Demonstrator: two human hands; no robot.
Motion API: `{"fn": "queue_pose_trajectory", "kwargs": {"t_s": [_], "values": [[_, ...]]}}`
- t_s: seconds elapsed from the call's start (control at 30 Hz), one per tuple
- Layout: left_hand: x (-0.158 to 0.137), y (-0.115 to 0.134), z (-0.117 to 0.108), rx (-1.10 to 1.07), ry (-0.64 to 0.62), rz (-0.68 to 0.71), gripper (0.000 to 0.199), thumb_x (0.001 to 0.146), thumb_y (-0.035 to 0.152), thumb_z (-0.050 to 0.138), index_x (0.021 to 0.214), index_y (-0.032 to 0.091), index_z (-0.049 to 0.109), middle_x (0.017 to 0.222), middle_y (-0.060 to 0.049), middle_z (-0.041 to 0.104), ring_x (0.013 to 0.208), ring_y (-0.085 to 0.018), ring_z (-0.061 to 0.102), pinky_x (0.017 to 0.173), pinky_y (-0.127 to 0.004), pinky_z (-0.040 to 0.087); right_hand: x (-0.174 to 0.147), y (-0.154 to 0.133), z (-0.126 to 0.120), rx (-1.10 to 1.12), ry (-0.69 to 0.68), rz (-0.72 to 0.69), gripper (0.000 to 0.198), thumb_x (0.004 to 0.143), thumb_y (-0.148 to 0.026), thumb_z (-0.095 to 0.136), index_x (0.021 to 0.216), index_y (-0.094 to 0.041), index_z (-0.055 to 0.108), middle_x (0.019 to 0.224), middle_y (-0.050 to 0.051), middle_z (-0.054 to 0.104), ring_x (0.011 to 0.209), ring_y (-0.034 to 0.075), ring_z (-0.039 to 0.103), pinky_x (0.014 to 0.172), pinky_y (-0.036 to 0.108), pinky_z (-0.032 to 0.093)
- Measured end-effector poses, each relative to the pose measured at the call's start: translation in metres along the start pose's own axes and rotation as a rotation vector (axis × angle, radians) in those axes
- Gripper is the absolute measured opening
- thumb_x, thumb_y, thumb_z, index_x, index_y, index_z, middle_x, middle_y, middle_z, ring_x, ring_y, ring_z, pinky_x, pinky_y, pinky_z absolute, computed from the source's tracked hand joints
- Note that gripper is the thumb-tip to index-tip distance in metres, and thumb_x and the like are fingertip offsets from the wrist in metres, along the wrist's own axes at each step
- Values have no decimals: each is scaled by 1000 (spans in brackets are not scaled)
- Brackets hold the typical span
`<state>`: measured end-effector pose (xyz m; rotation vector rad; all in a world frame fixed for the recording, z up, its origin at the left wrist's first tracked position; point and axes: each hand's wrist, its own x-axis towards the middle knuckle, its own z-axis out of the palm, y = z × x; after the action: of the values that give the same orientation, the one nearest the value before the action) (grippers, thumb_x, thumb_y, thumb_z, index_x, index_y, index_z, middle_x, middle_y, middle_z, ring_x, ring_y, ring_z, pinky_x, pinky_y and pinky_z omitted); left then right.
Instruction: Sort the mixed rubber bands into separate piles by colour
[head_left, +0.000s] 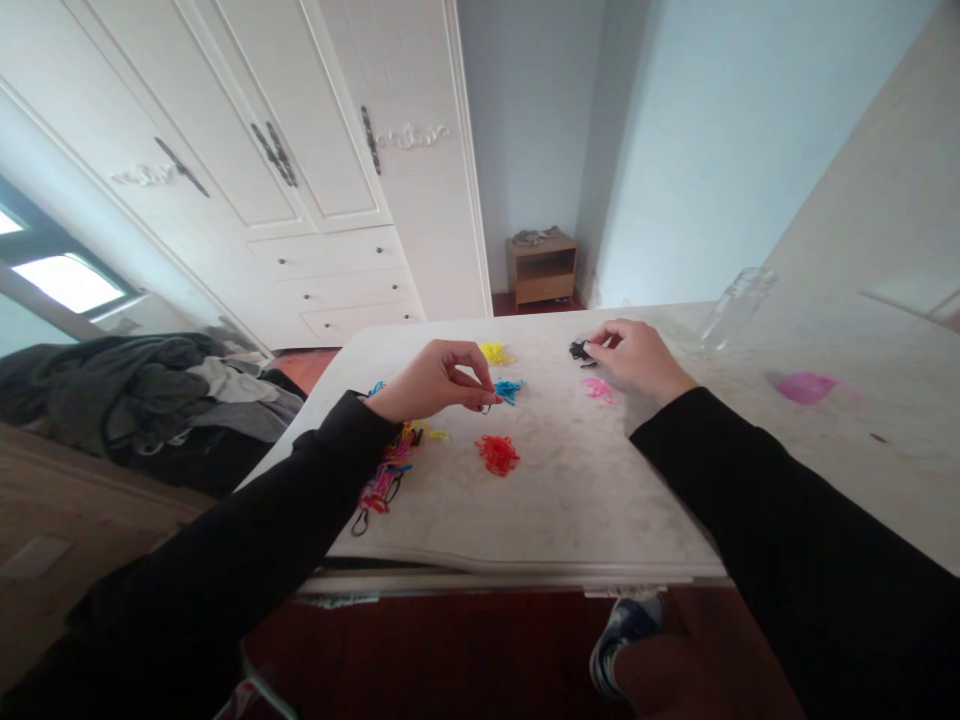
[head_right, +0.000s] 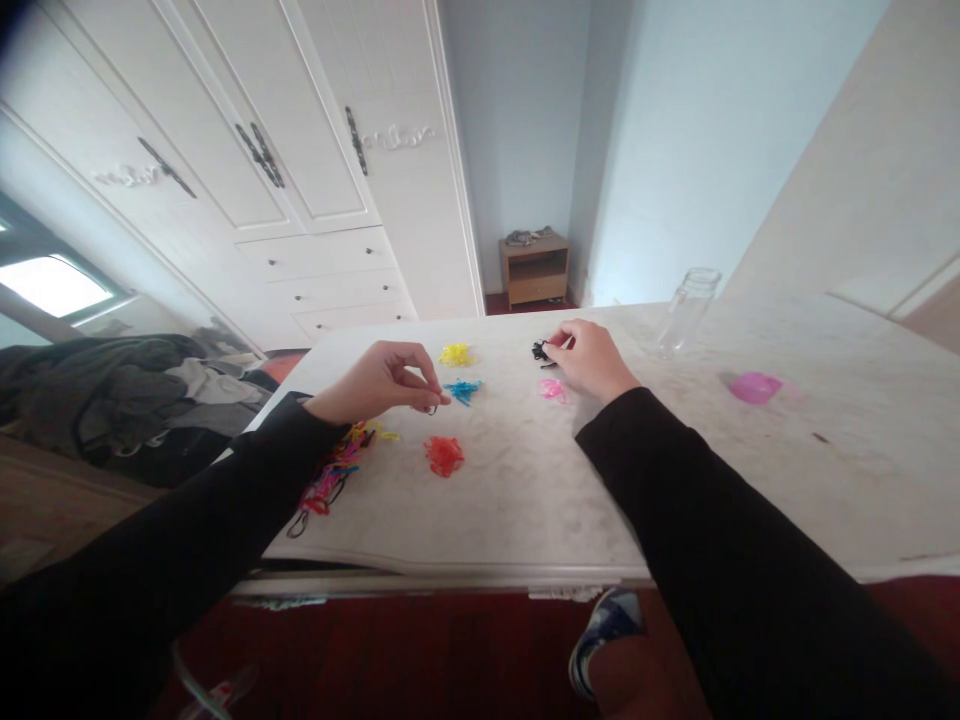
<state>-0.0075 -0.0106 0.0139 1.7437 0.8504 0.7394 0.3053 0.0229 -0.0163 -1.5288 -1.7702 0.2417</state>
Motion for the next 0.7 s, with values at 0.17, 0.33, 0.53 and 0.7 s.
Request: {"fn": "queue_pose_trajectory", "kwargs": {"t_s": [0.17, 0.33, 0.53, 0.7], "values": [[0, -1, 0, 5, 17, 34, 37, 66, 31, 93, 79, 14, 62, 81, -6, 77, 71, -20, 78, 62, -25, 65, -2, -1, -1, 35, 45, 23, 5, 72, -23, 69, 71, -19, 66, 75, 5, 70, 68, 18, 57, 70, 32, 45], [1, -3, 0, 26, 47, 53, 38, 66, 33, 94, 78, 14, 63, 77, -5, 76, 67, -16, 76, 61, -24, 64, -2, 2, -2, 67, 80, 22, 6, 73, -22, 65, 69, -20, 62, 72, 4, 67, 68, 18, 57, 69, 32, 44], [2, -1, 3, 5, 115, 76, 39, 65, 34, 94, 77, 14, 63, 71, -3, 73, 63, -14, 73, 57, -21, 61, -13, -24, 3, 127, 38, -136, 7, 80, -23, 61, 74, -20, 62, 74, 3, 66, 68, 18, 56, 68, 32, 43], [3, 0, 7, -17, 183, 96, 40, 63, 34, 96, 76, 13, 65, 72, -3, 72, 66, -15, 73, 61, -24, 62, -33, -60, 16, 181, -99, -475, 16, 87, -27, 63, 74, -19, 63, 75, 3, 62, 72, 17, 55, 70, 31, 42]]}}
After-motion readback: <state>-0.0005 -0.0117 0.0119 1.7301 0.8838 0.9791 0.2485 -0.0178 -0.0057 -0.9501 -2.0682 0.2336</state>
